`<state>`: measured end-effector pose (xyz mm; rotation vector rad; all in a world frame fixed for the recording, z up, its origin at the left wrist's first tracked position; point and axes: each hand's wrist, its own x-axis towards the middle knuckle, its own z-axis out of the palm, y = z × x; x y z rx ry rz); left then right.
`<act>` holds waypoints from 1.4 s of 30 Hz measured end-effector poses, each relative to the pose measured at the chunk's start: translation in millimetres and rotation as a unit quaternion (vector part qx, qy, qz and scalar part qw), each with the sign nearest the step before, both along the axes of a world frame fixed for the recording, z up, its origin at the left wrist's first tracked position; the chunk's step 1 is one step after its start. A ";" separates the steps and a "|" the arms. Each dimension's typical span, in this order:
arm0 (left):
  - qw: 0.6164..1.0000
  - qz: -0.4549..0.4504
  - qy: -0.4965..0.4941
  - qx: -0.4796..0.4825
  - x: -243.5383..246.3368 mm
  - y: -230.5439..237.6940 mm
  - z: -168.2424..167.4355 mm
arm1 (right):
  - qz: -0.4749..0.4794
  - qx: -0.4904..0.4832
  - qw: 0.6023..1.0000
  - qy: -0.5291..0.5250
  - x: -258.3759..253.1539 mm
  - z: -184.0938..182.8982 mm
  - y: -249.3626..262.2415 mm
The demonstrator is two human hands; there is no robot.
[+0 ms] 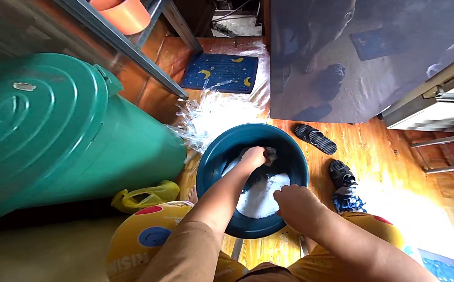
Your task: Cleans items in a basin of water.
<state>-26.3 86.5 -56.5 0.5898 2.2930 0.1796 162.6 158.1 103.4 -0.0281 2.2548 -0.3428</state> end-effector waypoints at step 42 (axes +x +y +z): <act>0.993 -0.043 0.029 0.108 -23.5 -67.5 128.0 | 0.000 0.030 0.999 0.042 -14.2 -15.3 3.6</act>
